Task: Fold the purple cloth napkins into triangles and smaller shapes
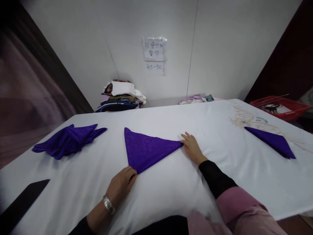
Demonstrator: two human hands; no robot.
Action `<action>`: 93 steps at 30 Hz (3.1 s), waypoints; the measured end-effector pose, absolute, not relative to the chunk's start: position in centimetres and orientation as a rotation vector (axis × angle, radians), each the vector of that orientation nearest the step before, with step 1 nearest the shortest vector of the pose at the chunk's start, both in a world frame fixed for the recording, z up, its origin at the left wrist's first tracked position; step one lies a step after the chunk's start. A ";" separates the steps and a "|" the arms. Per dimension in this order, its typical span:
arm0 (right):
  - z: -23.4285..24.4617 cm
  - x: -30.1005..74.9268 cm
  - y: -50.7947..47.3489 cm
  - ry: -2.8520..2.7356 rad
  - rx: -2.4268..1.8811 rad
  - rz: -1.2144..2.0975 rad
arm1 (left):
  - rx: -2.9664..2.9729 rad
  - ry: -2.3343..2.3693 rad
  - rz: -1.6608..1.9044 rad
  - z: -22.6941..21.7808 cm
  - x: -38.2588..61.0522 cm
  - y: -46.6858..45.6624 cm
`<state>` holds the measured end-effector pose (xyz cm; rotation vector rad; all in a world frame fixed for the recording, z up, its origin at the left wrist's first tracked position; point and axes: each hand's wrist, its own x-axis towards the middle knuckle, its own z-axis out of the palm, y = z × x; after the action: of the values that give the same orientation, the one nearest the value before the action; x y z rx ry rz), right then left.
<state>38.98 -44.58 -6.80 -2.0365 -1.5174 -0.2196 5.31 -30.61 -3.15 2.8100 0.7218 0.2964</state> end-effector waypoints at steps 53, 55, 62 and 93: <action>-4.7 33.2 -45.6 -2.018 -2.115 0.240 | 3.003 0.391 0.137 -7.0 12.3 -31.2; -4.8 34.0 -45.7 -1.989 -2.153 0.213 | 3.004 0.389 0.150 -7.1 12.3 -31.1; -5.2 36.4 -45.9 -1.929 -2.248 0.180 | 3.004 0.392 0.155 -7.1 12.3 -31.2; -5.0 28.6 -42.5 -2.195 -1.918 0.377 | 2.885 0.434 0.111 -6.0 12.6 -32.3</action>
<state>28.57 -42.49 -5.01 -1.9177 -2.1951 0.3767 12.57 -32.28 -6.03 2.8854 0.4339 0.1110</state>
